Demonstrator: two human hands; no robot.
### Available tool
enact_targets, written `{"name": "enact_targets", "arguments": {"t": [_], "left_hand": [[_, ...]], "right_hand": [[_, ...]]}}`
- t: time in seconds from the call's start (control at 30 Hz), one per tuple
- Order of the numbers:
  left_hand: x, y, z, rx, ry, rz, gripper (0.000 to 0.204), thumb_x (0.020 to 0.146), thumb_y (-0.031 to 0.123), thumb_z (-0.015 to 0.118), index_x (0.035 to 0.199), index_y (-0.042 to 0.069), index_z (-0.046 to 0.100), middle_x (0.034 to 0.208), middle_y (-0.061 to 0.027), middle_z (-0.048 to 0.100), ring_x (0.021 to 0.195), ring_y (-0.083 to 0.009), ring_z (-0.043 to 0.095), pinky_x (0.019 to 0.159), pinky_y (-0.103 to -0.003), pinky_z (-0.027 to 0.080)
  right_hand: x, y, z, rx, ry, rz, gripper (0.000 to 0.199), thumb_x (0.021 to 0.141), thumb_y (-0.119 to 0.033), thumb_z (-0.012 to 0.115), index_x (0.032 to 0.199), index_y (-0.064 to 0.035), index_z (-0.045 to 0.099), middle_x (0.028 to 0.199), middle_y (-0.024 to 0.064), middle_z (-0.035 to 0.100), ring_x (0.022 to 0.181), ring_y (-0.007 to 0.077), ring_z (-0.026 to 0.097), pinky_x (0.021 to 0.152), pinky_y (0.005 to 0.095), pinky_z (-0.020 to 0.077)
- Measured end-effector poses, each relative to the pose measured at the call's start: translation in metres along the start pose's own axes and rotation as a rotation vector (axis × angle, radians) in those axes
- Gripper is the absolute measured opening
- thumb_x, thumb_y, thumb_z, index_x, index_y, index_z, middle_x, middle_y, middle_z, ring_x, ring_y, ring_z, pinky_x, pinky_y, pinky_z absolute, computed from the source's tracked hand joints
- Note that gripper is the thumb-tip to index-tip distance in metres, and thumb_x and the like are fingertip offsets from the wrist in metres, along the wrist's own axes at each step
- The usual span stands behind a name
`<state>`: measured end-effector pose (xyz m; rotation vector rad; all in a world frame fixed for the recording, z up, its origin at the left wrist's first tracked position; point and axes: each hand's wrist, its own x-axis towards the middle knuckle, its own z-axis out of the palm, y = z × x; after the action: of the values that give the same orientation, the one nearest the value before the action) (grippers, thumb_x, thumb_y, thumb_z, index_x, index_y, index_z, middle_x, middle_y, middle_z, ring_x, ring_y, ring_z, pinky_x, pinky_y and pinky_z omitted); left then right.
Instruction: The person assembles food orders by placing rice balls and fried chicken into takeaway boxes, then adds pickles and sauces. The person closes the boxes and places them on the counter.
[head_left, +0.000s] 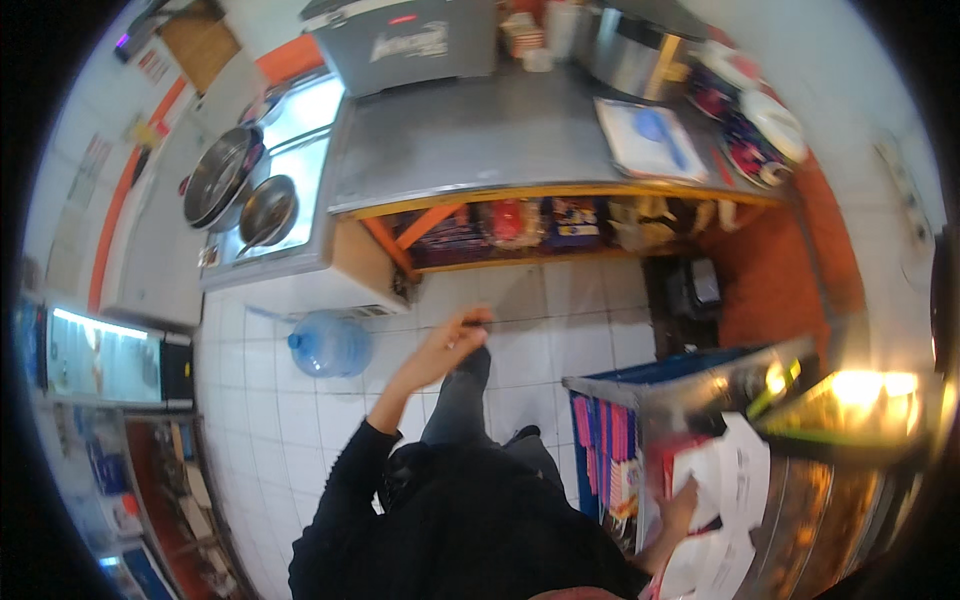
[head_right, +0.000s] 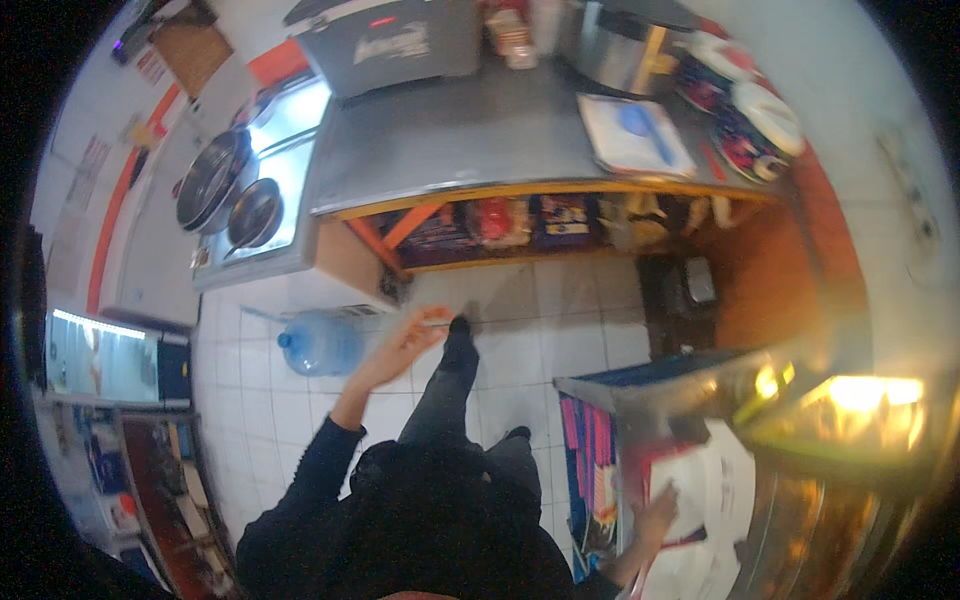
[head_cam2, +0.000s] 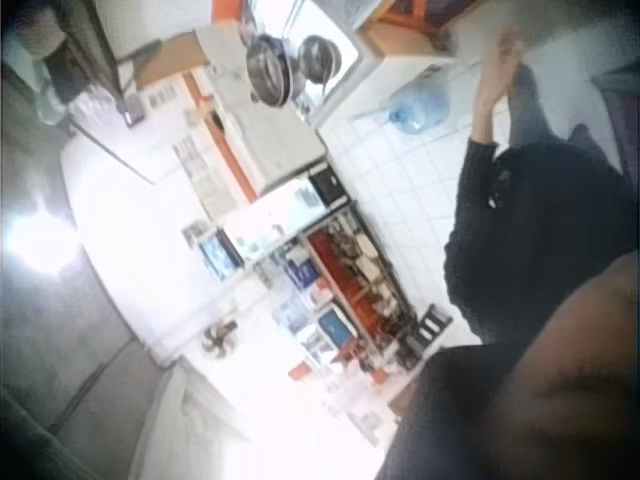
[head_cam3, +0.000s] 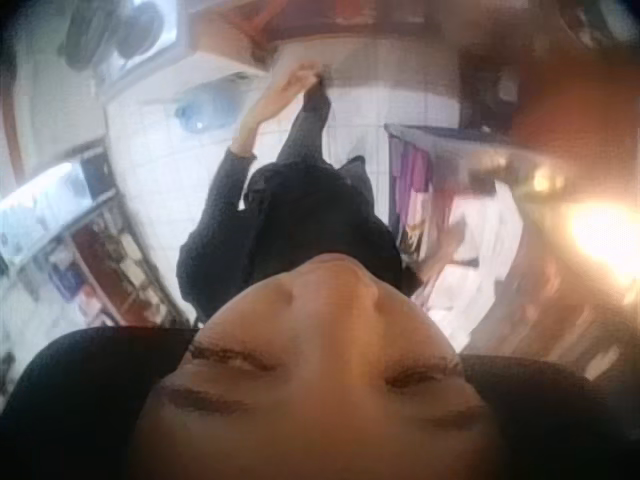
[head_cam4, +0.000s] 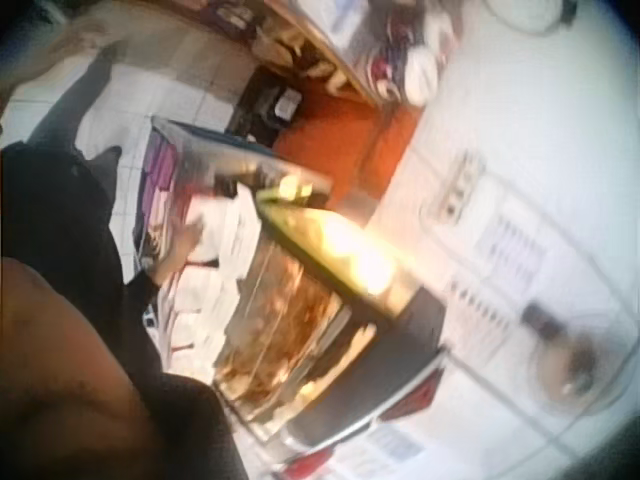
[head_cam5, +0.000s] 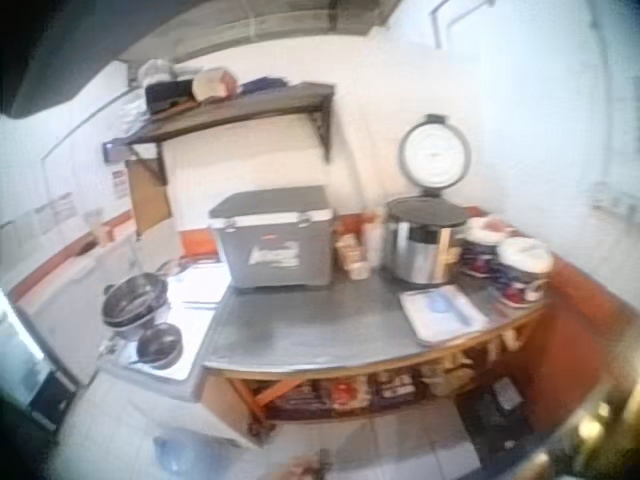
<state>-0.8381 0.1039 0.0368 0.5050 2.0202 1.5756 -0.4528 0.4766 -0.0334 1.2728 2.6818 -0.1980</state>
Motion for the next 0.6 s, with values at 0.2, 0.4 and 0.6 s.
{"name": "enact_targets", "arguments": {"t": [0.2, 0.4, 0.6], "left_hand": [[0.081, 0.047, -0.234, 0.144, 0.49, 0.177, 0.027, 0.096, 0.024, 0.052, 0.108, 0.002, 0.061, 0.105, -0.0062, 0.062, 0.094, -0.0141, 0.058, 0.086, -0.029, 0.045], [0.285, 0.099, -0.469, 0.925, 0.964, 0.577, 0.028, 0.093, 0.015, 0.055, 0.12, 0.007, 0.055, 0.122, -0.0138, 0.058, 0.111, -0.0319, 0.057, 0.092, -0.039, 0.045], [0.401, 0.127, -0.626, 1.534, 0.888, 0.49, 0.065, 0.084, 0.056, 0.051, 0.142, 0.031, 0.036, 0.145, -0.0021, 0.039, 0.132, -0.0249, 0.039, 0.113, -0.051, 0.021]], "right_hand": [[0.071, -0.184, -0.112, 0.261, 0.074, 0.185, 0.073, 0.065, 0.002, 0.074, 0.131, 0.0003, 0.044, 0.128, 0.0232, 0.048, 0.12, 0.0412, 0.044, 0.104, 0.0416, 0.0343], [0.195, -0.438, -0.151, 0.526, -0.128, -0.312, 0.055, 0.076, -0.001, 0.069, 0.128, -0.0002, 0.049, 0.123, 0.0211, 0.052, 0.11, 0.0335, 0.054, 0.095, 0.0392, 0.0416], [0.269, -0.554, -0.19, 0.495, -0.001, -0.413, 0.042, 0.082, -0.005, 0.063, 0.123, 0.0007, 0.053, 0.116, 0.0197, 0.055, 0.101, 0.0309, 0.058, 0.09, 0.0381, 0.0446]]}}
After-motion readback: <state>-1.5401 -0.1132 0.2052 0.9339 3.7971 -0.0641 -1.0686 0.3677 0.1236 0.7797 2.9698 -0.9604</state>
